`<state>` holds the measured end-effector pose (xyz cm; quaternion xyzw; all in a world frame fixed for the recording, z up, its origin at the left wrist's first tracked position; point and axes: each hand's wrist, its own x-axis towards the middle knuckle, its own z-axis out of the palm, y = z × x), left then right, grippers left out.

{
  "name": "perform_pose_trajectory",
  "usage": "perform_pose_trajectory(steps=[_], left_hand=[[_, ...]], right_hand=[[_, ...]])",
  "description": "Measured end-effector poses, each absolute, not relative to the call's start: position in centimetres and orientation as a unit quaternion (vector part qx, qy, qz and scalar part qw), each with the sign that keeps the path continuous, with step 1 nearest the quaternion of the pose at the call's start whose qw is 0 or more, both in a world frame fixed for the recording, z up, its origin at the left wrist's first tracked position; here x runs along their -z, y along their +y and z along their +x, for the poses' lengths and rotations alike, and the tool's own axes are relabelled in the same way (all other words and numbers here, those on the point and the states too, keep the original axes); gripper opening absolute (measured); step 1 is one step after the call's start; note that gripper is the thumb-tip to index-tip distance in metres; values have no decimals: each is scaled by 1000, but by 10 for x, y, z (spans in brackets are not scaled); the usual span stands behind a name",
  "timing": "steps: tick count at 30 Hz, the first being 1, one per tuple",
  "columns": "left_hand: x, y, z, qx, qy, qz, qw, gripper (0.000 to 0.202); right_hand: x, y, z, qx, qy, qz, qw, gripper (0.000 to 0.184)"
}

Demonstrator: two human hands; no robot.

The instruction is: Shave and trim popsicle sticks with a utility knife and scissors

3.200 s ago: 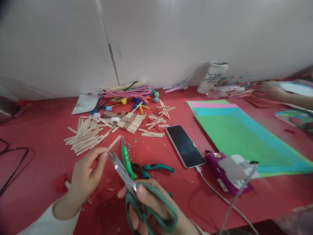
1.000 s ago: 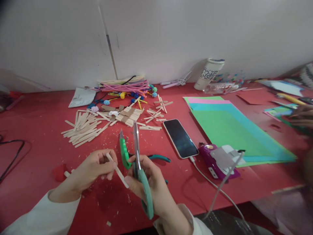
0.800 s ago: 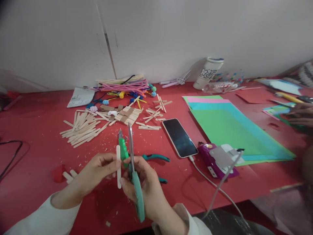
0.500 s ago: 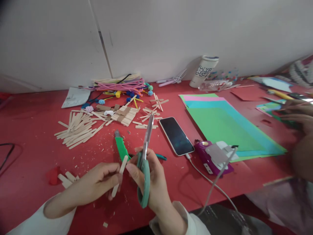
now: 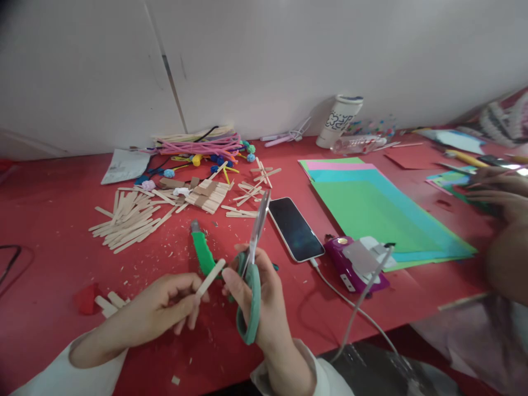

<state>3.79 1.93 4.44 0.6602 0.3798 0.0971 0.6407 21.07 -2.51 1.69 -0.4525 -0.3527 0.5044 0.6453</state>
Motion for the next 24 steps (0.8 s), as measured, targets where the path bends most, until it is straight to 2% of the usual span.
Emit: perform_pose_trajectory(steps=[2,6,12,24], left_hand=[[-44,24,37,-171,415,656,607,21],[-42,34,32,-307,489,643,503,26],[-33,38,23,-353,555,642,395,28],[-31,37,23,-368,543,706,269,28]], right_hand=[[-17,-29,212,-556,-369,-437,603,30],[-22,-41,209,-691,-378,-375,489,49],[-42,-53,209,-763,-369,-369,380,59],[-42,-55,206,-807,-294,-378,345,53]])
